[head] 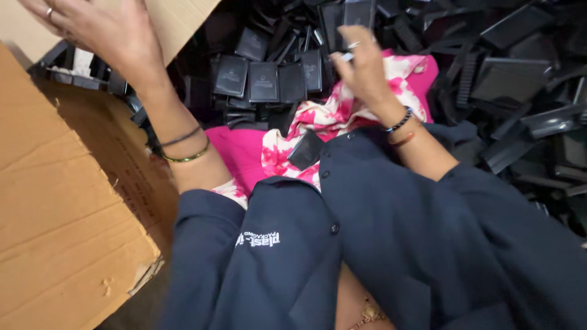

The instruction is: The person sits on the floor and repeatedly picks up small black plastic components from a large pile. They handle each piece by hand, turning it over, and then place it into a cardboard box. The task continues with consistent pick-and-place motions.

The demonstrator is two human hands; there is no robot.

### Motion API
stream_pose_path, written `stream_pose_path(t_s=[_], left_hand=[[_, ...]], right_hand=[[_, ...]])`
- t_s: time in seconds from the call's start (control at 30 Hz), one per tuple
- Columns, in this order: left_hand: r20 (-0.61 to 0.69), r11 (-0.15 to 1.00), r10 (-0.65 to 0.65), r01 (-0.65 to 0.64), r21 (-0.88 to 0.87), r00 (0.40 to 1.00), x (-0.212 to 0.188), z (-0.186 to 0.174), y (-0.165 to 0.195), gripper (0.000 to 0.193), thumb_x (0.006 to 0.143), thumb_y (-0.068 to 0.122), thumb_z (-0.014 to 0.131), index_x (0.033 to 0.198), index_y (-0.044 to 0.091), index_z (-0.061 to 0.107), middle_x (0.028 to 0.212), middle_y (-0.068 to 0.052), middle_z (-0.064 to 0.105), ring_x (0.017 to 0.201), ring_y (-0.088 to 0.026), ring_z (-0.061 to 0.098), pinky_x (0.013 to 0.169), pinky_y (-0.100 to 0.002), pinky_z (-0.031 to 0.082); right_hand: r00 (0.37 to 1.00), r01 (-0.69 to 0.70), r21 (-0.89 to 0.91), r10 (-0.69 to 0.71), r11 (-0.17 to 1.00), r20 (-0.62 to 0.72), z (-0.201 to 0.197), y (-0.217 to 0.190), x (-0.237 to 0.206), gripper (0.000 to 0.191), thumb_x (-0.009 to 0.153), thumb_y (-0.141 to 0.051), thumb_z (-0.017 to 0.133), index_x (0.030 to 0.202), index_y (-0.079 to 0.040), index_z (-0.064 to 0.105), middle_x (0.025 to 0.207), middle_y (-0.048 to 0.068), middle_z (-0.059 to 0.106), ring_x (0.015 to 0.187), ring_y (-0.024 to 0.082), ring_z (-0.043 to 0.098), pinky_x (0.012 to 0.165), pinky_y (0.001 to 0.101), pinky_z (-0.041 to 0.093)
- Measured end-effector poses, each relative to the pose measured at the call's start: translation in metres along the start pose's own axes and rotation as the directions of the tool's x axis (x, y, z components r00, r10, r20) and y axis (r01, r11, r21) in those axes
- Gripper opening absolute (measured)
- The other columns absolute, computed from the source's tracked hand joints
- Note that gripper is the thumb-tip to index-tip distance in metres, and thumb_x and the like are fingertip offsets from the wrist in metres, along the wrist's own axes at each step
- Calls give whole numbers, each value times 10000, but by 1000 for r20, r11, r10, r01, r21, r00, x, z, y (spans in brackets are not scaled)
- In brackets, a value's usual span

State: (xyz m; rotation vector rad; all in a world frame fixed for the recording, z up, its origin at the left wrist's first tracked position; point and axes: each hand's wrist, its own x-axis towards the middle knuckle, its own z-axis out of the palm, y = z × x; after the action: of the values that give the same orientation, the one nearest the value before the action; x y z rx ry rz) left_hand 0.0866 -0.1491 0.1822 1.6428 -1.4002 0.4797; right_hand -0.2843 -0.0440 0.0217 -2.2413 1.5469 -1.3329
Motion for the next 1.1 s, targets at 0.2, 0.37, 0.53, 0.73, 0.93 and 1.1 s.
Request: stream_pose_path(t_s=[0.2,0.37,0.53,0.73,0.93,1.1], left_hand=[[600,906,112,166,-389,792,-125,72,46,582,922,403,787,1363,61,620,1388,-182,611,1368,-381,521,1231,-460,364],[743,399,164,645,-652,649,-252,63,67,485,911,197,800,1308,14,590,1406,-124,547,1265,-281,575,1083,-390,496],[890,-243,260,918,-314,374,-282,51,69,539,1054,188,734,1483,5,465,1313,-124,508,1204,-245,496,1092,-388,423],[769,-593,37,634,-497,638,-204,54,10,618,1068,450,598,1515,57,432,1447,-159,607,1351,-280,580,1194,-451,437],[887,-522,-52,744,-416,460,-201,22,-59,573,1139,483,626,1353,-27,475,1166,-115,650,944,-217,690,844,-359,586],[733,-614,572,785,83,369,-227,-25,-33,781,911,657,634,1401,63,506,1060,-90,707,647,-119,617,515,-192,504]], right_hand=[[979,-187,-412,204,892,-1,-52,96,-9,520,901,-133,832,1339,29,604,1203,249,642,1065,460,637,926,501,504],[960,-250,-57,240,967,-145,-60,109,-9,411,1003,-62,774,1374,-51,600,1166,121,693,1063,321,715,948,387,578],[862,-322,855,500,407,86,21,4,2,394,954,-46,829,1228,-59,546,1092,22,566,948,103,586,841,255,529],[825,-527,838,322,140,465,79,-76,7,290,1005,-175,751,1186,-76,546,1062,45,667,918,153,697,822,321,613],[567,226,376,-435,899,700,49,-45,-31,284,902,-201,807,1088,-80,630,1064,109,653,1070,364,635,949,466,533],[451,591,313,-626,744,636,67,-39,-89,454,791,-266,707,1222,-135,656,1217,139,619,1163,344,588,944,476,472]])
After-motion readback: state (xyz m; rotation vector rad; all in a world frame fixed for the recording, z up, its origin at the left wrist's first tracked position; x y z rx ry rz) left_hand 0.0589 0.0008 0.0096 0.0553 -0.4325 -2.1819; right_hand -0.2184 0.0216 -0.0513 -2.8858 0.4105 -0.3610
